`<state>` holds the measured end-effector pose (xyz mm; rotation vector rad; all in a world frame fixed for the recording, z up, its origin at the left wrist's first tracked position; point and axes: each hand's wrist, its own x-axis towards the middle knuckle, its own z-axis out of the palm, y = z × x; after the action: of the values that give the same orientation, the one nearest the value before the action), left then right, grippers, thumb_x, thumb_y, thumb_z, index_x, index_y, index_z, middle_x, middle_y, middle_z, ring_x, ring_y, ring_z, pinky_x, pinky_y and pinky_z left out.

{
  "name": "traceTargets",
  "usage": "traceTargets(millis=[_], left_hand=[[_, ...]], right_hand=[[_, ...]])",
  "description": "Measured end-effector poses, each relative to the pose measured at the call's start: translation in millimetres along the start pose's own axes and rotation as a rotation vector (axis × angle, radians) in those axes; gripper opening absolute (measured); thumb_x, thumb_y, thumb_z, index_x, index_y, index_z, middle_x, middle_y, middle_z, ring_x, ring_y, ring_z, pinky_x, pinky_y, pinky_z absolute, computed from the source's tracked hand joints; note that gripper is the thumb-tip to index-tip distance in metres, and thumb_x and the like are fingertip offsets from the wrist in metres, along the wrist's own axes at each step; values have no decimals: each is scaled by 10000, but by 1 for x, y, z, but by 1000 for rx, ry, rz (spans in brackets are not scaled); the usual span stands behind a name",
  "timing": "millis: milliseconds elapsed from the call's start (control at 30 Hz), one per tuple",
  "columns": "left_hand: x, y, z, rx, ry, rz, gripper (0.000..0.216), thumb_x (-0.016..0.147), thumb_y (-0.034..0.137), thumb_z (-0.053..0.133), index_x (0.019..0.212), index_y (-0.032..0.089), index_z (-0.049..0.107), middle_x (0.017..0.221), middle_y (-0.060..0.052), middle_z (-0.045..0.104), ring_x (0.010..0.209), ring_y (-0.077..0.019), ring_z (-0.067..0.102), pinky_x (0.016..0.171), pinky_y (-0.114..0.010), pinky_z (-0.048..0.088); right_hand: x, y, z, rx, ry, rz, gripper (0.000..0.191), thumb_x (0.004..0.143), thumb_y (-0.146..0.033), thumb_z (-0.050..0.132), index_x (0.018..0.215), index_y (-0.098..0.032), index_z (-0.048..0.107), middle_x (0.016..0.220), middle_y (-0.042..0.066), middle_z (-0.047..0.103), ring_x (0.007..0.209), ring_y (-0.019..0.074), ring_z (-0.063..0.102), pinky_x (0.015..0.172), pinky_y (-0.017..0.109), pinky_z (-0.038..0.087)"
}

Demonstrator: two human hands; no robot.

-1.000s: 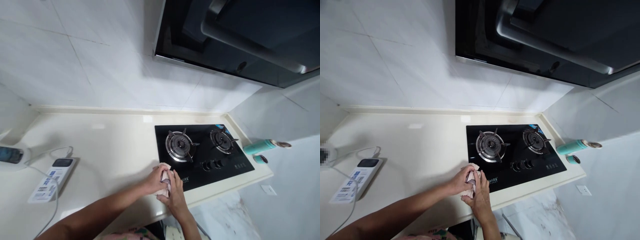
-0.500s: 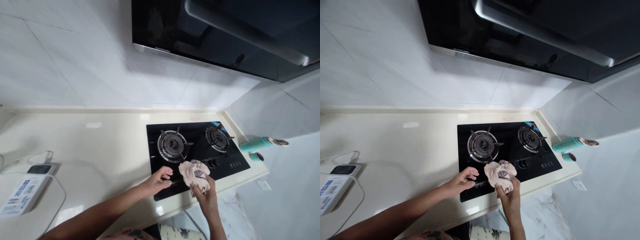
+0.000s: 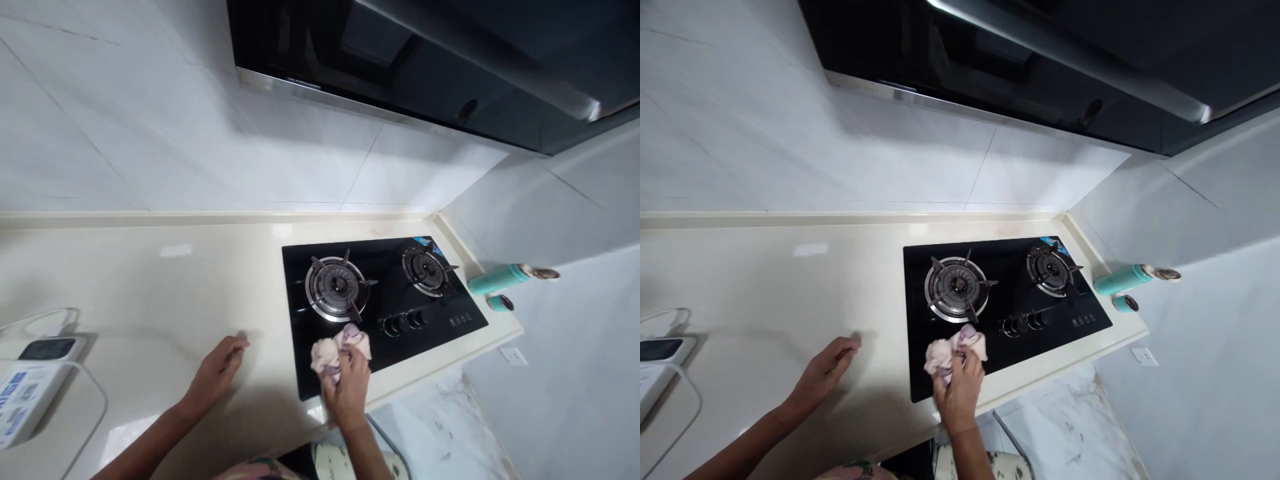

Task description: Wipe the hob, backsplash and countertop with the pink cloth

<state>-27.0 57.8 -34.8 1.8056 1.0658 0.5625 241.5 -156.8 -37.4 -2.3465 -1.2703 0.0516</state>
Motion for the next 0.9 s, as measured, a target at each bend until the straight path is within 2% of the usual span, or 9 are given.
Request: traceTargets(millis=[133, 267, 367, 433, 567, 633, 733, 833, 900], left_hand=[[13, -19, -5, 127, 90, 202, 306, 964, 496, 532, 982, 287, 755, 1015, -73, 769, 1005, -263, 734, 935, -407, 620], [19, -37, -10, 267, 187, 318, 312, 993, 447, 525, 1008, 262, 776, 1050, -89, 780, 1010, -263, 745, 933, -419, 637], [21, -43, -11, 340, 260, 401, 283, 1007, 391, 543, 1019, 236, 779, 1052, -81, 783, 983, -245, 752, 886, -381, 640], [23, -44, -11, 377, 301, 431, 258, 1010, 351, 554, 1026, 223, 777, 1057, -78, 784, 978, -236, 751, 867, -364, 634], [27, -38, -6, 463, 367, 485, 241, 1009, 320, 563, 1027, 216, 780, 1055, -75, 781, 950, -231, 735, 835, -360, 611], [27, -35, -3, 507, 376, 487, 244, 1011, 324, 568, 1028, 223, 789, 1048, -76, 775, 936, -231, 720, 820, -361, 594], [23, -34, 1, 551, 358, 441, 233, 1014, 311, 582, 1045, 240, 801, 1083, -85, 761, 972, -231, 699, 843, -365, 570], [18, -36, 4, 585, 347, 402, 211, 1013, 289, 598, 1071, 254, 798, 1118, -86, 747, 1006, -226, 683, 871, -364, 553], [17, -37, 5, 618, 335, 383, 218, 1013, 300, 593, 1097, 264, 790, 1139, -84, 742, 1016, -225, 680, 876, -362, 548]], right_hand=[[-8, 19, -11, 108, -21, -94, 427, 914, -411, 645, 1286, -209, 691, 1348, 187, 612, 1240, 378, 554, 1041, 574, 473], [27, 80, -47, 138, 182, 287, 498, 828, -582, 641, 1081, -156, 695, 1158, 223, 673, 1143, 406, 589, 996, 604, 495], [50, 108, -81, 375, 216, 642, 566, 776, -707, 668, 994, -184, 685, 840, 73, 687, 840, 292, 639, 787, 441, 558], [67, 117, -106, 545, 236, 774, 596, 775, -741, 689, 981, -182, 684, 709, 5, 643, 683, 225, 599, 655, 351, 526], [131, 133, -140, 516, 421, 638, 686, 797, -755, 672, 1142, -162, 691, 948, 69, 745, 851, 259, 683, 762, 358, 555], [171, 142, -138, 271, 267, 548, 663, 846, -735, 610, 1160, -158, 702, 1058, 120, 756, 986, 302, 708, 866, 395, 554], [216, 147, -106, -226, -115, 525, 593, 901, -637, 583, 1170, -125, 709, 1172, 230, 735, 1131, 389, 691, 969, 505, 510], [245, 140, -61, -450, -175, 518, 578, 951, -520, 559, 1310, -74, 645, 1322, 338, 646, 1258, 462, 618, 1022, 609, 438], [269, 133, -40, -497, -159, 439, 537, 990, -464, 518, 1330, -63, 625, 1334, 335, 629, 1276, 451, 597, 1039, 585, 426]])
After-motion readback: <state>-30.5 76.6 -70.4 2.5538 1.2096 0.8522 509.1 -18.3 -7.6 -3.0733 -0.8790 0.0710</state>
